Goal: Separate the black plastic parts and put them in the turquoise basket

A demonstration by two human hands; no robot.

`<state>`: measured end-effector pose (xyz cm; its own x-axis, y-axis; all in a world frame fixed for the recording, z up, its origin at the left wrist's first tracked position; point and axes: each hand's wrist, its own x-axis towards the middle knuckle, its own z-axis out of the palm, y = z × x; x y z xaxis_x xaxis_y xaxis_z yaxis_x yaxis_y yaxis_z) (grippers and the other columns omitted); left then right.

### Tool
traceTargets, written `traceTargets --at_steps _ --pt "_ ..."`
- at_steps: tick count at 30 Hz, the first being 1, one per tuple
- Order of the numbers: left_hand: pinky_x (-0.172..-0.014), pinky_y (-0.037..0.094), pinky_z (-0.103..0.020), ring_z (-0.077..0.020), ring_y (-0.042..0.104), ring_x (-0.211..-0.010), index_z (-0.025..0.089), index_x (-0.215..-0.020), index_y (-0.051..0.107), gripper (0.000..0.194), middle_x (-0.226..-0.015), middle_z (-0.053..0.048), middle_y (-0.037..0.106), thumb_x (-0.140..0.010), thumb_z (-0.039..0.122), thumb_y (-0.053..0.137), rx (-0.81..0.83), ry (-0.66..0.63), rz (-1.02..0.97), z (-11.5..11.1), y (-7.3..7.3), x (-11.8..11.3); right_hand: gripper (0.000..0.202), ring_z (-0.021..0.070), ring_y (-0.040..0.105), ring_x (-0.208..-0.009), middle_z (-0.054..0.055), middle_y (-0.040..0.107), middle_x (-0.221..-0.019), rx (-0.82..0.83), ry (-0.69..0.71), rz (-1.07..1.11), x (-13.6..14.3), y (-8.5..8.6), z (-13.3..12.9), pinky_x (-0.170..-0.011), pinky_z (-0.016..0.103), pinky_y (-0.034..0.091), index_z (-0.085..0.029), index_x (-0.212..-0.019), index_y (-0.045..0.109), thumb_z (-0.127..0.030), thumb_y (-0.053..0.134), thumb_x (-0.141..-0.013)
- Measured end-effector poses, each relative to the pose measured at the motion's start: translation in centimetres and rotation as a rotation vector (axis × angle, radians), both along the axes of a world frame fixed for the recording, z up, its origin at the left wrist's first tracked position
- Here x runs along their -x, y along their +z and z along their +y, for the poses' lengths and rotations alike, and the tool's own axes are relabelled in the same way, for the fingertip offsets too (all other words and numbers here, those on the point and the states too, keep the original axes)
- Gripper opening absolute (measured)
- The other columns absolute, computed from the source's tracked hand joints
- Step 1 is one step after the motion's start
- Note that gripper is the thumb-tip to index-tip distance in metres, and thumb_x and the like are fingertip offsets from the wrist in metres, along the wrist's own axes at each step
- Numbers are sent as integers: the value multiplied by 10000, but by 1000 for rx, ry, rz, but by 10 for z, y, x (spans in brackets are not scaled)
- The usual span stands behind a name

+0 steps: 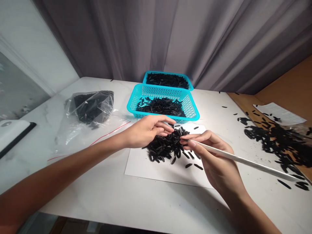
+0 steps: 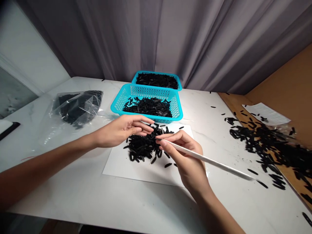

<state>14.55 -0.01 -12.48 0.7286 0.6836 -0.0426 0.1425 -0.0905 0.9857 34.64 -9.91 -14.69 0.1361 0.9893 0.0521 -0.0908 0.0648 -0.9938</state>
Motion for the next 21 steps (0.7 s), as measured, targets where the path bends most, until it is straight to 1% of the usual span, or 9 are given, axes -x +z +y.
traceTargets --at_steps 3,6,9,12,15,17,18,19,21 --pt "-1066 490 -375 -191 596 -1263 146 -1337 499 446 -1292 -159 648 -930 -15 418 31 -38 -25 -3 0 -1 127 174 699 -885 37 768 -984 -42 -6 -44 0 -1 -2 -747 256 570 -235 -783 675 -252 795 -820" --pt "-1068 488 -389 -206 583 -1278 167 -1353 466 467 -1314 -164 629 -921 -11 442 10 -14 -44 -7 -2 -2 126 191 699 -905 42 765 -982 -65 -6 -81 1 0 -4 -765 286 572 -236 -788 669 -249 788 -828" --pt "-966 565 -376 -205 681 -1127 178 -1338 467 453 -1208 -153 689 -916 14 472 4 35 -59 -10 -5 -4 119 195 700 -913 45 761 -989 -68 7 -106 2 1 -6 -772 294 570 -235 -793 670 -246 780 -837" --pt "-804 629 -332 -208 740 -961 184 -1297 508 429 -1018 -111 759 -886 84 585 -12 99 -62 -11 -7 -5 120 190 693 -920 41 756 -1007 -58 17 -97 2 1 -6 -769 288 566 -238 -796 664 -239 775 -842" --pt "-711 630 -292 -202 754 -823 163 -1112 639 307 -856 -69 776 -817 175 721 -42 178 -57 -8 -7 -4 126 185 685 -915 37 754 -1003 -67 5 -92 2 1 -6 -761 281 564 -240 -791 660 -235 775 -841" --pt "-667 612 -267 -181 743 -714 144 -966 696 199 -743 -50 763 -794 221 758 -40 215 -35 -7 -7 -4 126 183 682 -912 35 753 -1000 -76 -3 -102 2 1 -5 -754 275 564 -242 -788 659 -234 772 -844" --pt "-649 602 -256 -174 736 -681 138 -932 708 180 -706 -46 755 -794 239 763 -24 229 -30 -7 -7 -4 125 181 681 -913 34 753 -1000 -81 -4 -111 2 1 -5 -752 271 565 -244 -789 658 -235 770 -845" --pt "-632 592 -248 -171 734 -672 136 -927 714 181 -703 -47 756 -801 255 762 1 239 -39 -7 -7 -4 123 179 682 -912 33 754 -998 -87 -4 -125 2 1 -6 -749 267 566 -246 -791 659 -236 769 -846" --pt "-622 581 -238 -171 742 -709 138 -982 709 214 -781 -64 776 -831 287 742 67 246 -84 -9 -8 -5 114 180 685 -915 35 756 -987 -107 -8 -177 3 2 -6 -741 262 569 -248 -795 665 -238 767 -846"
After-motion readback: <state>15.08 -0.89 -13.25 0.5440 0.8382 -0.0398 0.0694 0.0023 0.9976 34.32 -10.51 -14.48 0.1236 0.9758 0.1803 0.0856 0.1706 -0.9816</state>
